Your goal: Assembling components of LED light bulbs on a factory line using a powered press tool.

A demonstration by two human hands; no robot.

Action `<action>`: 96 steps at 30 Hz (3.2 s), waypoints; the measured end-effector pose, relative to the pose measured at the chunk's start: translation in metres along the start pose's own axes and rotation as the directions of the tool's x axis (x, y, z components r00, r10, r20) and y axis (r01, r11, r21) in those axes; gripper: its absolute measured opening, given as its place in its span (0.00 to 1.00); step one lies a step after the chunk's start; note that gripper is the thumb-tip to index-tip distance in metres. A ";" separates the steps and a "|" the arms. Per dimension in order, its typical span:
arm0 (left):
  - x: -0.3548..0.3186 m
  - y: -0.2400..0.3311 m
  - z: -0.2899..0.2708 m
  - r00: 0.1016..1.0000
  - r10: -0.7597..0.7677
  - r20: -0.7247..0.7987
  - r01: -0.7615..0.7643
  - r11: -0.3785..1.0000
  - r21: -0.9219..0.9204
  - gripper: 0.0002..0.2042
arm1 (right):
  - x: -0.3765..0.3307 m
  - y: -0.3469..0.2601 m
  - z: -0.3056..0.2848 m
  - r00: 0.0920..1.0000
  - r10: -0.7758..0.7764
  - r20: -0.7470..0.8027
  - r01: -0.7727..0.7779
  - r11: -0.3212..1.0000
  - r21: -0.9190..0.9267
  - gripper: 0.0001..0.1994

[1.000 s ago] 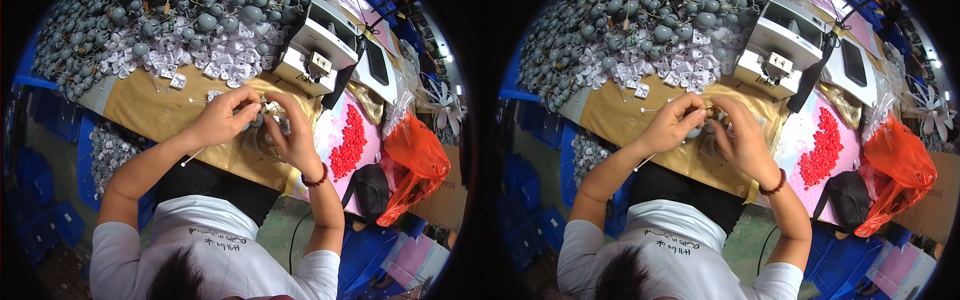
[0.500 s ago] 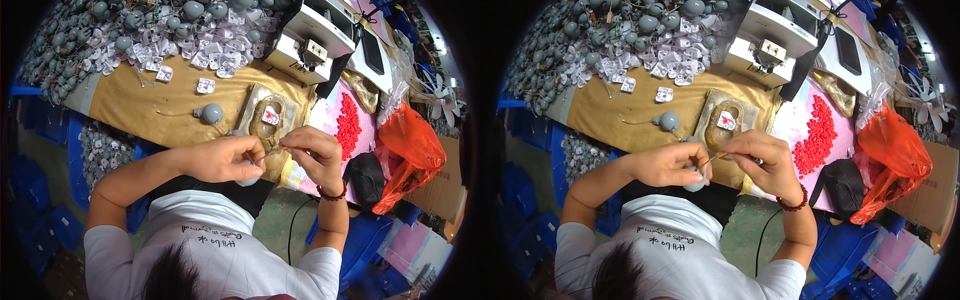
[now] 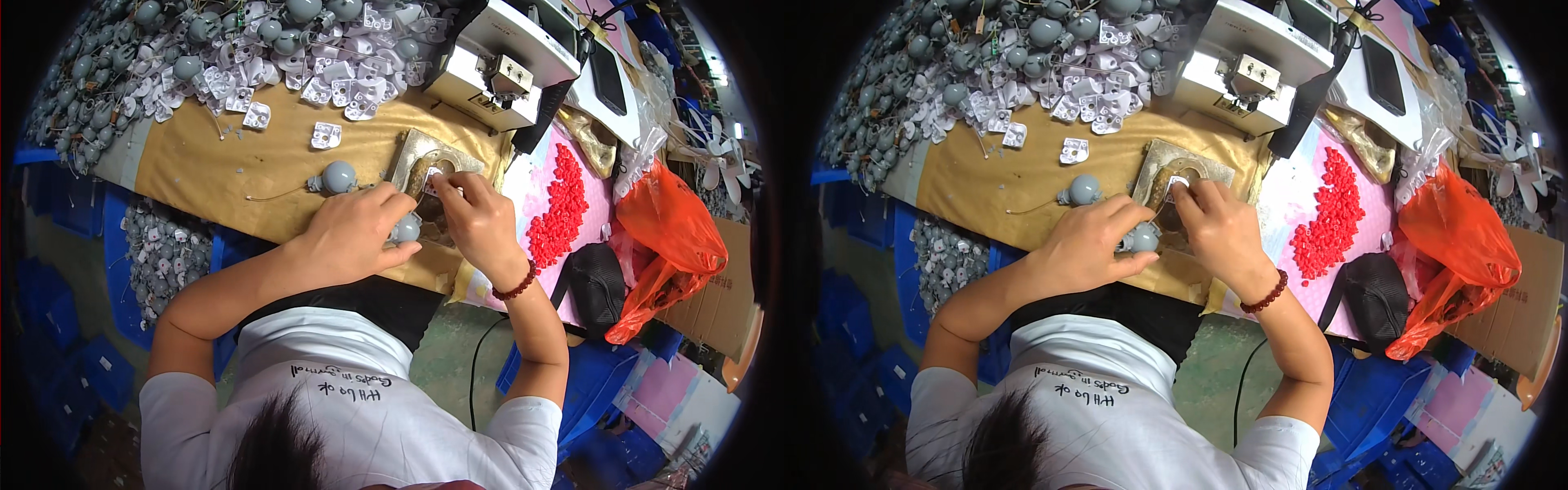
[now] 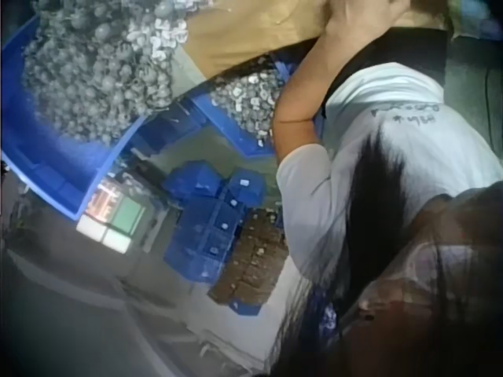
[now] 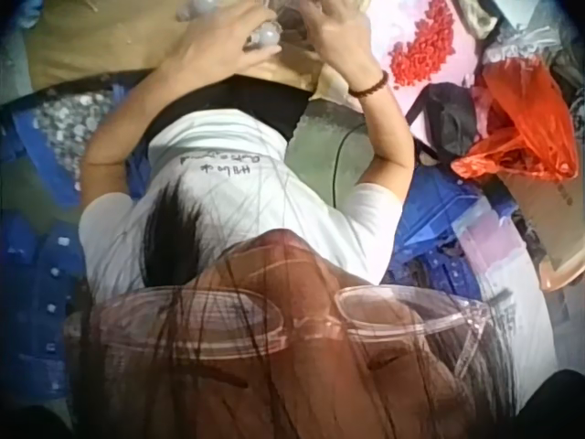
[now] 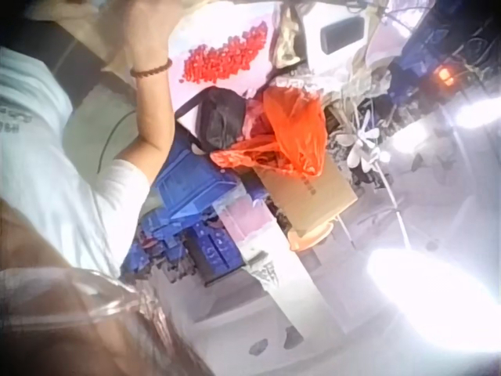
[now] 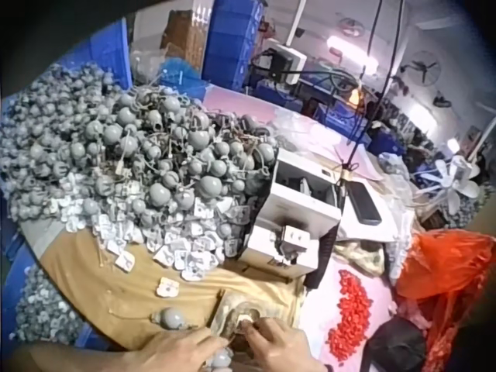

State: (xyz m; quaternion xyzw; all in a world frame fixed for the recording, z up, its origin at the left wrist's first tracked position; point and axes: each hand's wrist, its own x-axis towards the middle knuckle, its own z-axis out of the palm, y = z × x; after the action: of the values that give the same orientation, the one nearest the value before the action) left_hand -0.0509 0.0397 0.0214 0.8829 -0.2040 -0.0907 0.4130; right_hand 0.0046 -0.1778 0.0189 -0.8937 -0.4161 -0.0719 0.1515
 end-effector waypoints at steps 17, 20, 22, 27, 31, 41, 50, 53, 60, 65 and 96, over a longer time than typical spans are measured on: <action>0.039 -0.012 -0.023 0.933 0.329 -0.143 -0.196 0.801 0.565 0.22 | -0.010 -0.021 0.000 0.970 0.086 0.227 -0.057 0.990 -0.131 0.17; 0.041 -0.020 -0.006 0.911 0.409 -0.061 -0.306 0.768 0.563 0.22 | -0.013 -0.021 0.001 0.991 0.034 0.128 -0.019 0.993 -0.115 0.17; 0.039 -0.023 0.005 0.910 0.414 -0.016 -0.345 0.780 0.522 0.21 | -0.016 -0.014 -0.001 0.993 0.082 0.081 -0.086 0.996 0.041 0.17; 0.039 -0.025 0.012 0.901 0.433 0.010 -0.369 0.756 0.540 0.18 | -0.051 0.024 -0.013 0.816 0.577 0.029 -0.423 0.563 0.710 0.19; 0.036 -0.025 0.014 0.896 0.444 -0.001 -0.361 0.729 0.582 0.18 | -0.070 0.032 -0.028 0.881 0.455 0.130 -0.430 0.657 0.619 0.23; 0.034 -0.025 0.024 0.881 0.472 -0.018 -0.347 0.674 0.652 0.19 | -0.067 0.025 0.015 0.689 0.724 -0.008 -0.454 0.441 0.774 0.16; 0.036 -0.023 0.024 0.869 0.495 -0.001 -0.351 0.617 0.704 0.17 | -0.021 0.034 0.003 0.885 0.350 0.308 -0.187 -0.338 0.922 0.21; 0.039 -0.027 0.023 0.834 0.552 -0.011 -0.379 0.587 0.715 0.16 | -0.009 0.033 -0.006 0.823 0.390 0.412 -0.433 -0.036 0.900 0.21; 0.039 -0.028 0.022 0.865 0.502 -0.019 -0.377 0.673 0.637 0.17 | 0.008 0.025 -0.012 0.834 0.478 0.276 -0.546 0.646 0.533 0.20; 0.042 -0.028 0.022 0.868 0.491 -0.080 -0.372 0.748 0.550 0.16 | 0.018 0.026 -0.017 0.852 0.436 0.289 -0.522 0.735 0.432 0.20; 0.065 -0.006 0.021 0.964 0.180 -0.197 -0.126 0.958 0.257 0.14 | 0.090 0.068 -0.088 0.561 0.535 -0.632 0.380 0.511 0.771 0.23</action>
State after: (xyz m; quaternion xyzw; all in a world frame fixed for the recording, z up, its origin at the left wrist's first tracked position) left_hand 0.0026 0.0004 0.0038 0.9127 -0.2350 0.0649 0.3280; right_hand 0.1150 -0.1832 0.1104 -0.5701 -0.2230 -0.2564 0.7480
